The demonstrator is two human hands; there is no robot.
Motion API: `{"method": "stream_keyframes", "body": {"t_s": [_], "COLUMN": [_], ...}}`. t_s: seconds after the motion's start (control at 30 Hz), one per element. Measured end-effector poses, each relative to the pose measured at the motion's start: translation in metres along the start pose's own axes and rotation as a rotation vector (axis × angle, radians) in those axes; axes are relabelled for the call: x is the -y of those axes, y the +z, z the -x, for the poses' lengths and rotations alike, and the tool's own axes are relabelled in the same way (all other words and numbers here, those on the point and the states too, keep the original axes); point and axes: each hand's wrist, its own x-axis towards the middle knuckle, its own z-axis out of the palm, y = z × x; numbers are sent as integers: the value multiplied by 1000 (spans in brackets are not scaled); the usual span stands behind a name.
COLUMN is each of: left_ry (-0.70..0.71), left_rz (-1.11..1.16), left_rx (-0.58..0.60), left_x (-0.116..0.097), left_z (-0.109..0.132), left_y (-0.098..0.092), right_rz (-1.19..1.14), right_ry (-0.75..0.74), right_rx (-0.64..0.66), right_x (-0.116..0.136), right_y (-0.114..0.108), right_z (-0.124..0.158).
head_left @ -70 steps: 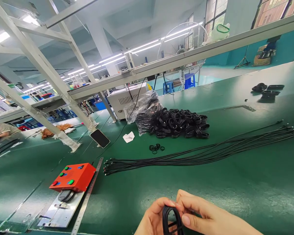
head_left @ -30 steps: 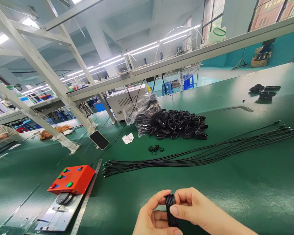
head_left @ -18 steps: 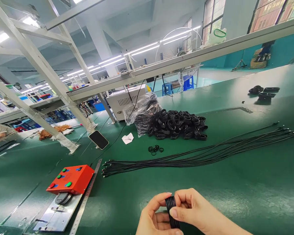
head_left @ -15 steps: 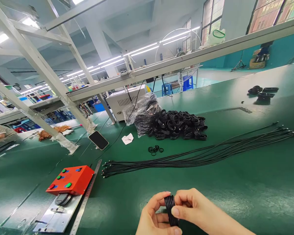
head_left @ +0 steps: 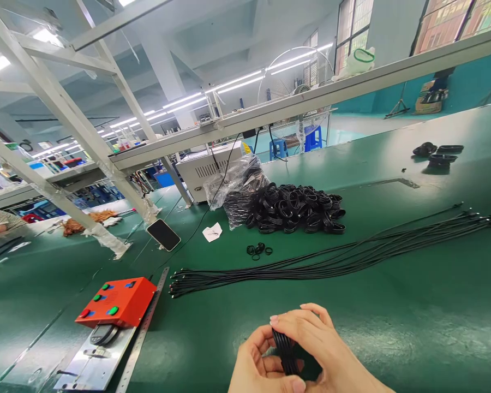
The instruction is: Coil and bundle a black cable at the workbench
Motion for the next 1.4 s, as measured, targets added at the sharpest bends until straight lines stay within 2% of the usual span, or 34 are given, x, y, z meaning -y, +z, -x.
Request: {"method": "stream_keyframes", "body": {"t_s": [0.1,0.23,0.3,0.4,0.5,0.67,0.73,0.9,1.1,1.17,1.33,1.4], "left_ry": [15,21,-28,-127,-153,81,132,109,59,76,112,109], "left_rz": [0,27,84,168,170,60,-14,-31,-56,-69,-50,-43], "left_rx": [89,189,273,345,299,-1,-57,-57,-4,3,-10,-17], "left_x": [-2,-8,-11,-13,-10,1,2,-2,-8,-10,-10,-8], "left_z": [-1,-4,-4,-3,-3,-6,-6,-2,3,4,5,5], "left_y": [-1,-1,-1,-1,-1,1,2,3,0,-1,1,2], "right_rz": [-45,-164,-238,-302,-284,10,72,-29,-158,-259,-565,-706], "right_ry": [-6,157,243,281,289,146,142,259,208,276,573,622], "right_rx": [3,-39,-76,-83,-62,-42,-13,-6,110,139,-27,10], "right_x": [3,15,19,20,19,18,17,17,22,23,24,23], "right_y": [-2,2,6,6,1,-5,-3,-2,-20,-23,-22,-21], "right_z": [-3,-1,1,1,-2,-5,-3,-4,-8,-5,-1,-4]}}
